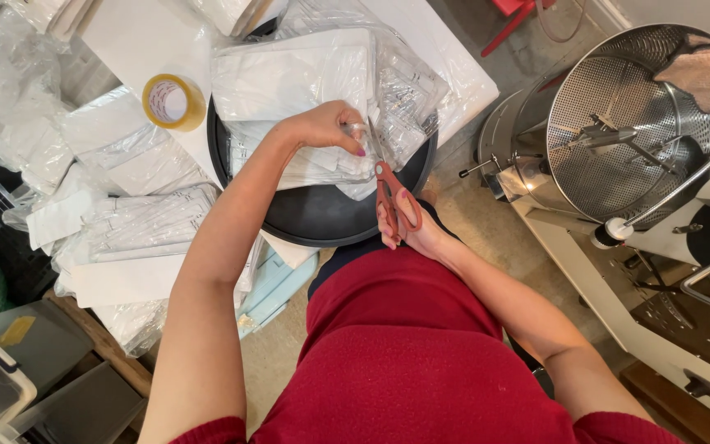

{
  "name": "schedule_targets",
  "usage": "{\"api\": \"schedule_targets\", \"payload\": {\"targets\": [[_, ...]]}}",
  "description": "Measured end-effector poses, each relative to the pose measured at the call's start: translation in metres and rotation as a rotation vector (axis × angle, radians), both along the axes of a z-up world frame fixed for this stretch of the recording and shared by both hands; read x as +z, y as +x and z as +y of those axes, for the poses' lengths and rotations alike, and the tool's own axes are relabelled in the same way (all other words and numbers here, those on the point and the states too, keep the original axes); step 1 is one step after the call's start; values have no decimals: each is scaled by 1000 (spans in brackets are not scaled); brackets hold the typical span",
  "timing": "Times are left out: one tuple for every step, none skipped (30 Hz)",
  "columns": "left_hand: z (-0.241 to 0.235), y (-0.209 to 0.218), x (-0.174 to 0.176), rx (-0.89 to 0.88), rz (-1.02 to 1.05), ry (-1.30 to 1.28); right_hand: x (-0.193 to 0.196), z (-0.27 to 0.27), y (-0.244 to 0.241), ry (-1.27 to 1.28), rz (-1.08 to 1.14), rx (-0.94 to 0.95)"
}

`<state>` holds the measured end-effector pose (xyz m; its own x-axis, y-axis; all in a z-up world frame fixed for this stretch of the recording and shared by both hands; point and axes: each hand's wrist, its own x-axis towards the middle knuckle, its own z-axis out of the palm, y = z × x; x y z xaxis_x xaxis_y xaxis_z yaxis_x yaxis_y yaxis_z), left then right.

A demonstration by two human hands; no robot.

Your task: Packing stacks of white bags into clear plastic sleeves and trimming with scissors

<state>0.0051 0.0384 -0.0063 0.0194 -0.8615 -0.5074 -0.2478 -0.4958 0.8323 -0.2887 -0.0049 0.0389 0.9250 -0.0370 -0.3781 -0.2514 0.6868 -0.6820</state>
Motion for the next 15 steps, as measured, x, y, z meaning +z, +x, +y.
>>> {"api": "schedule_targets", "payload": {"targets": [[0, 0, 1, -3, 1, -3, -40, 4, -8, 29, 15, -20], [-1, -1, 2, -1, 1, -4, -2, 1, 0, 29, 15, -18], [-1, -1, 3, -4, 1, -7, 37, -2, 7, -18, 19, -19], [-2, -1, 4, -7, 0, -10, 76, -6, 15, -65, 22, -20], [-1, -1, 4, -5, -1, -11, 31, -3, 7, -66, 21, -18], [-1, -1, 4, -9, -8, -15, -14, 0, -2, -16, 22, -12], [-1, -1, 4, -12, -15, -19, -59, 2, -10, 34, 23, -6], [-1, -2, 2, -11, -16, -19, -58, 1, -10, 34, 23, -5], [-1, -2, -1, -9, -19, -16, -57, 0, -10, 19, 23, 8], [-1, -3, -3, -7, -22, -12, -57, -1, -11, 6, 24, 23], [1, -1, -6, -4, -21, -13, -48, -3, -13, 5, 25, 25], [2, 2, -9, -12, -34, -8, -39, -6, -15, 17, 15, 56], [3, 4, -12, -20, -48, -4, -31, -8, -16, 28, 5, 87], [3, 4, -8, -16, -49, -3, -32, -17, -23, 29, 4, 91], [4, 3, -4, -26, -44, -2, -34, -27, -31, -36, 9, 152]]}}
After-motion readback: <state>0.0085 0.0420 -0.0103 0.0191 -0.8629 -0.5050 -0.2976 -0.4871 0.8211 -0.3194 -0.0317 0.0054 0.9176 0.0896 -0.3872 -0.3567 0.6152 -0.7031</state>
